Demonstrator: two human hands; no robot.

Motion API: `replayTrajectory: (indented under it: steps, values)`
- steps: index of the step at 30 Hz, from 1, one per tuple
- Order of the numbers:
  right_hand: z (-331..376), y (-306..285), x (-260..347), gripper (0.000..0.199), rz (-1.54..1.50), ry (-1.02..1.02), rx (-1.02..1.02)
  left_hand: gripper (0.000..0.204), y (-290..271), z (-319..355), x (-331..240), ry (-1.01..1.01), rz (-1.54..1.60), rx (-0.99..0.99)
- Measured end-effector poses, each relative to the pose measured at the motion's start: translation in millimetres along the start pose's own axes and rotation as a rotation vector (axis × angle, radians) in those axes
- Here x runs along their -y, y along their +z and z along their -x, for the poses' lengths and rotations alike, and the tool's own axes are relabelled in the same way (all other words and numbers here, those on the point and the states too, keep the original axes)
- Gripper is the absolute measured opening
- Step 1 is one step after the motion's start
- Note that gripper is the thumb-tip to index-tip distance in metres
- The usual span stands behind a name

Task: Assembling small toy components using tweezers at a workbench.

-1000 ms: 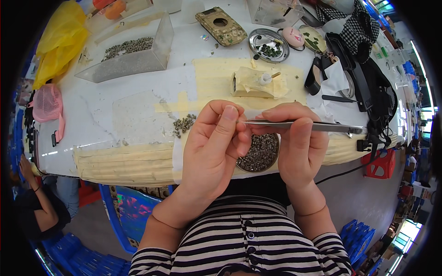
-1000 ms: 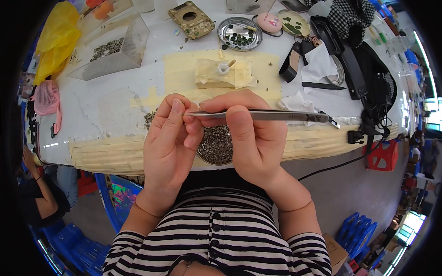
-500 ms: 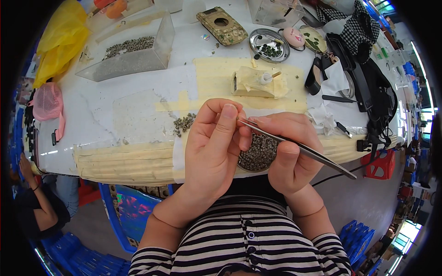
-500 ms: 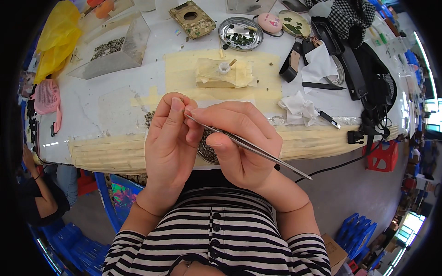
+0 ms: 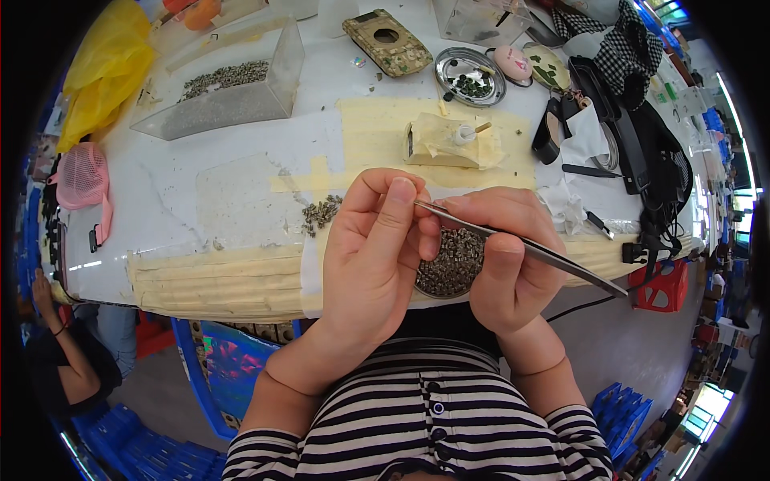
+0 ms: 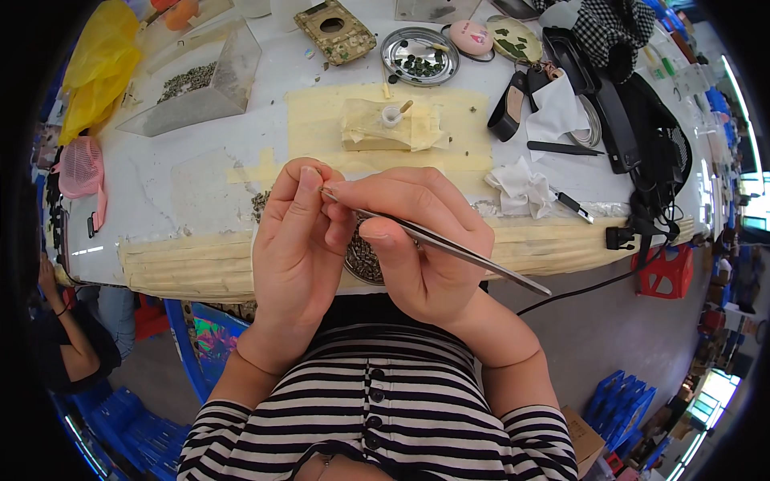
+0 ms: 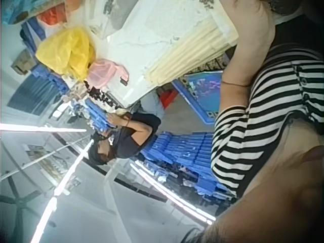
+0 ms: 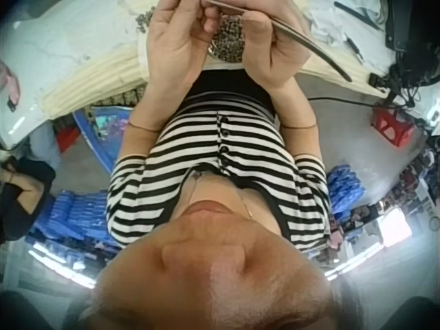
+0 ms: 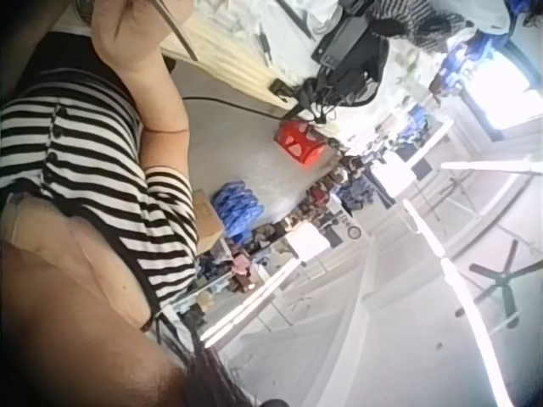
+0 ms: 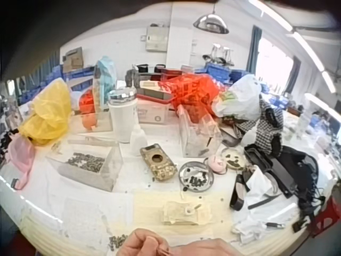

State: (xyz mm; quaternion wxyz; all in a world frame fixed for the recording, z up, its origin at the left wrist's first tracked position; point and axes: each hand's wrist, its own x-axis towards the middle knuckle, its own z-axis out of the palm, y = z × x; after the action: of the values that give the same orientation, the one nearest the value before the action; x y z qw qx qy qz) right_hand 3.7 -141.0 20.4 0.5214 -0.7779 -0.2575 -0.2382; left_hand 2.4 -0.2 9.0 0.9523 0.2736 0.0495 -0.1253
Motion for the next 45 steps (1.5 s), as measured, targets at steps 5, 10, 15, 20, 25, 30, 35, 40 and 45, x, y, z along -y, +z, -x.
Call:
replayTrajectory:
  steps: [5, 10, 15, 20, 25, 30, 35, 40, 45]
  values:
    - [-0.6, 6.1, 2.6, 0.032, -0.298, 0.264, -0.102, 0.016, 0.3, 0.5, 0.4, -0.02, 0.023, 0.003]
    - [-4.1, 7.3, 3.1, 0.041, -0.498, 0.512, -0.178, 0.016, -1.0, 0.2, 3.7, -0.018, -0.029, 0.019]
    - [-6.4, 6.7, 1.4, 0.043, -0.512, 0.556, -0.18, 0.017, -0.1, 0.5, 4.0, -0.016, -0.04, 0.011]
    - [-7.4, 7.5, 1.6, 0.044, -0.537, 0.585, -0.182, 0.017, -0.5, 0.6, 4.0, -0.018, -0.017, 0.004]
    - [-5.9, 7.4, -1.2, 0.045, -0.567, 0.6, -0.184, 0.016, 0.0, 1.3, 3.6, -0.018, -0.017, -0.001]
    - [-6.1, 7.4, 0.0, 0.043, -0.553, 0.563, -0.179, 0.017, -0.8, 1.0, 3.1, -0.022, -0.019, 0.011]
    - [-6.9, 7.3, 0.2, 0.038, -0.458, 0.461, -0.133, 0.017, -0.1, 0.8, 2.3, -0.027, -0.047, 0.0]
    - [-9.8, 7.4, 3.3, 0.036, -0.483, 0.451, -0.107, 0.017, -0.2, 1.6, 0.9, -0.042, -0.015, -0.017]
    - [-10.0, 6.2, 2.8, 0.036, -0.533, 0.489, -0.092, 0.017, -0.7, 2.1, 0.1, -0.053, 0.019, -0.012]
